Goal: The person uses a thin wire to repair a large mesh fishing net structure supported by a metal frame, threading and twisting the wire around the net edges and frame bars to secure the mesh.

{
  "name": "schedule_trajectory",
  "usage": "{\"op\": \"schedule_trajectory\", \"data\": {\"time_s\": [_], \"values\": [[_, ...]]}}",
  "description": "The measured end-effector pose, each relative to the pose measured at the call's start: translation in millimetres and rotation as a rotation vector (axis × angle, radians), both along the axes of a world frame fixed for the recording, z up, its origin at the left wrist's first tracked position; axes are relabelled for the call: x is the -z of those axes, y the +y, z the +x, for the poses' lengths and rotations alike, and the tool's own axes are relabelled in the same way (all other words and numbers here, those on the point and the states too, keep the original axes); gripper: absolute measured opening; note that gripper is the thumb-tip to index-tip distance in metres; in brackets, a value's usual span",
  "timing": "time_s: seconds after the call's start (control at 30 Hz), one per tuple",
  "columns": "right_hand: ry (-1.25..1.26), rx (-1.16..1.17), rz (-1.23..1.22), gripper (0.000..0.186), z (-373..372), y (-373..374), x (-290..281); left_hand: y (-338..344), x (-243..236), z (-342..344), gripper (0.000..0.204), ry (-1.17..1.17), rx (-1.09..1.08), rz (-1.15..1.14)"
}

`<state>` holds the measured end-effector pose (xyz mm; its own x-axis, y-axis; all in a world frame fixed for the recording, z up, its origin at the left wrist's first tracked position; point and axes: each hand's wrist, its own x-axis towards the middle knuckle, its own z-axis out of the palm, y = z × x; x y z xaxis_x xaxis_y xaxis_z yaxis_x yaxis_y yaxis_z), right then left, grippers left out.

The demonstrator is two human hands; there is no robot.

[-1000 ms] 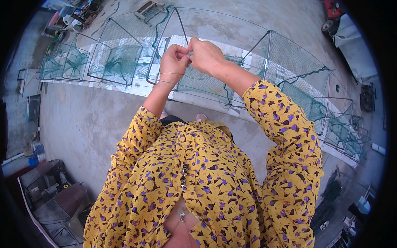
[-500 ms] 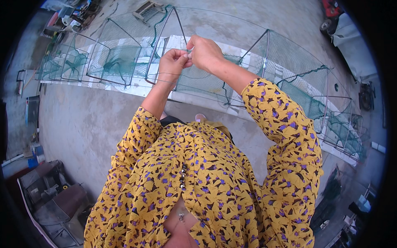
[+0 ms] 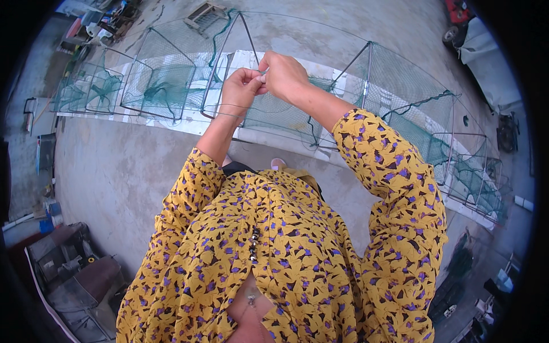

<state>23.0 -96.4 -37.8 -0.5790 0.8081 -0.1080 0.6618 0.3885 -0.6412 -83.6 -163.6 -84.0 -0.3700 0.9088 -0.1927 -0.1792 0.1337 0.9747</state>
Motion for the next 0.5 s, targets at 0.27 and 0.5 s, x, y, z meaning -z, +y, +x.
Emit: {"op": "schedule_trajectory", "data": {"time_s": [0.27, 0.5], "values": [[-0.101, -0.091, 0.174, 0.016, 2, -5, -11, 1, -2, 7, 0.004, 0.235, -0.063, 0.028], [-0.034, -0.028, 0.012, 0.013, -5, -1, -12, 7, 10, 7, 0.008, 0.316, -0.157, 0.112]]}}
